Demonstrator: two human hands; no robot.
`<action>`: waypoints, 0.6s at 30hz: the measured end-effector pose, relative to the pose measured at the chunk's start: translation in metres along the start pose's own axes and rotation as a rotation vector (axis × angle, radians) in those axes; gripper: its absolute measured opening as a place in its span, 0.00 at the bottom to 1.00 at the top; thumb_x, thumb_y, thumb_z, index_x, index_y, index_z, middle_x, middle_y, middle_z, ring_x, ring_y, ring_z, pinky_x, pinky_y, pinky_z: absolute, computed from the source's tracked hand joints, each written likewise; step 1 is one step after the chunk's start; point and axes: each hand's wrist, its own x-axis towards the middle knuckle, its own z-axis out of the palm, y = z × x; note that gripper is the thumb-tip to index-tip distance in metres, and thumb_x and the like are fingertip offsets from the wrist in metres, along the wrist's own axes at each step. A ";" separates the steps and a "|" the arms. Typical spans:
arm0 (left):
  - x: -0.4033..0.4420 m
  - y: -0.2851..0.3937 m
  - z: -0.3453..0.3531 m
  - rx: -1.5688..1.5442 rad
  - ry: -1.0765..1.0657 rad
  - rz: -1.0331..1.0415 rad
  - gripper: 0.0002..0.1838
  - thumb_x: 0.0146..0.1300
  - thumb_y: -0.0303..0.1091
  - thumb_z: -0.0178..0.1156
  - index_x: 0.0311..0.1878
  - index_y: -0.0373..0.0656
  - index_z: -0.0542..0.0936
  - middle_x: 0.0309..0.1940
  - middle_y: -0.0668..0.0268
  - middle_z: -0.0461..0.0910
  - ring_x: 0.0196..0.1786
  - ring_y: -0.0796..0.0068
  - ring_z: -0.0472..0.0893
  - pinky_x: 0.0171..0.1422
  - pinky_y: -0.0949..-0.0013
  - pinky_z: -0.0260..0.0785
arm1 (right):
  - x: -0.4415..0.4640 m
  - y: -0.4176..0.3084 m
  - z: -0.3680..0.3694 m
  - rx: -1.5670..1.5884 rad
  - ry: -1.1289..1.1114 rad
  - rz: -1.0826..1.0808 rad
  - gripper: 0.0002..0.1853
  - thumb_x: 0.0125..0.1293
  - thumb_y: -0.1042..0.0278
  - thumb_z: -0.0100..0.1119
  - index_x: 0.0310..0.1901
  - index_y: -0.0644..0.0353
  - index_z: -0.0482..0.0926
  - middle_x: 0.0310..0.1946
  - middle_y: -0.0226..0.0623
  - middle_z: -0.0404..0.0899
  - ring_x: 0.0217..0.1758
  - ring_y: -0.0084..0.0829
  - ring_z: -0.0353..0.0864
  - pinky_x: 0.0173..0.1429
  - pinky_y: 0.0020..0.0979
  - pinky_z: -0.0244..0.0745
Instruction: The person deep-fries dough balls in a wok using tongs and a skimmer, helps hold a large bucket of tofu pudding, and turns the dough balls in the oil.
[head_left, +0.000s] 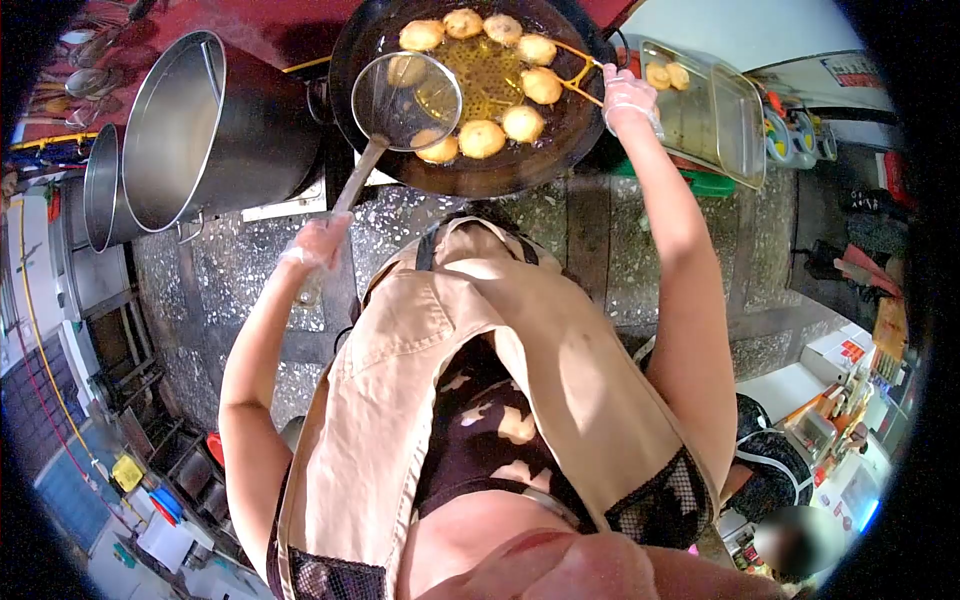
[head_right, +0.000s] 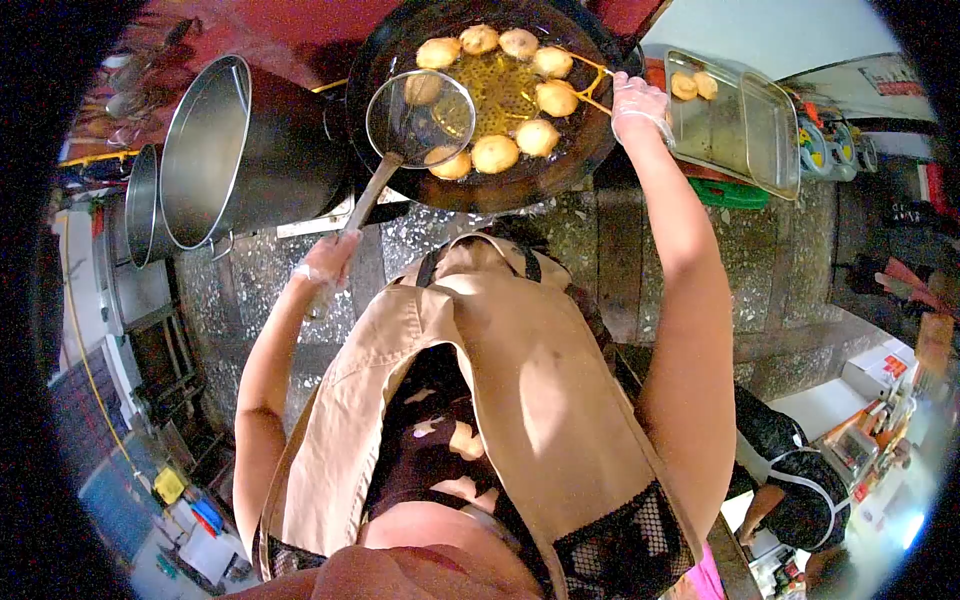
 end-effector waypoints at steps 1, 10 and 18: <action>-0.001 0.001 -0.001 -0.010 -0.005 0.012 0.35 0.61 0.65 0.45 0.25 0.36 0.77 0.12 0.60 0.73 0.20 0.66 0.77 0.35 0.64 0.70 | 0.001 0.000 0.000 0.007 -0.003 -0.010 0.20 0.65 0.67 0.48 0.59 0.49 0.65 0.50 0.37 0.73 0.54 0.41 0.76 0.53 0.41 0.71; -0.003 0.001 0.003 -0.105 0.014 0.002 0.32 0.63 0.61 0.48 0.28 0.35 0.76 0.13 0.61 0.73 0.17 0.68 0.75 0.26 0.62 0.67 | 0.003 -0.001 0.004 -0.002 0.023 -0.003 0.21 0.64 0.68 0.48 0.59 0.49 0.64 0.47 0.37 0.75 0.51 0.40 0.77 0.51 0.40 0.72; 0.000 -0.003 0.004 -0.150 0.022 0.023 0.32 0.62 0.62 0.49 0.28 0.35 0.75 0.13 0.62 0.72 0.15 0.69 0.73 0.23 0.63 0.65 | 0.001 -0.003 -0.005 0.013 0.021 -0.008 0.20 0.64 0.68 0.47 0.59 0.50 0.65 0.49 0.38 0.75 0.52 0.41 0.77 0.52 0.40 0.72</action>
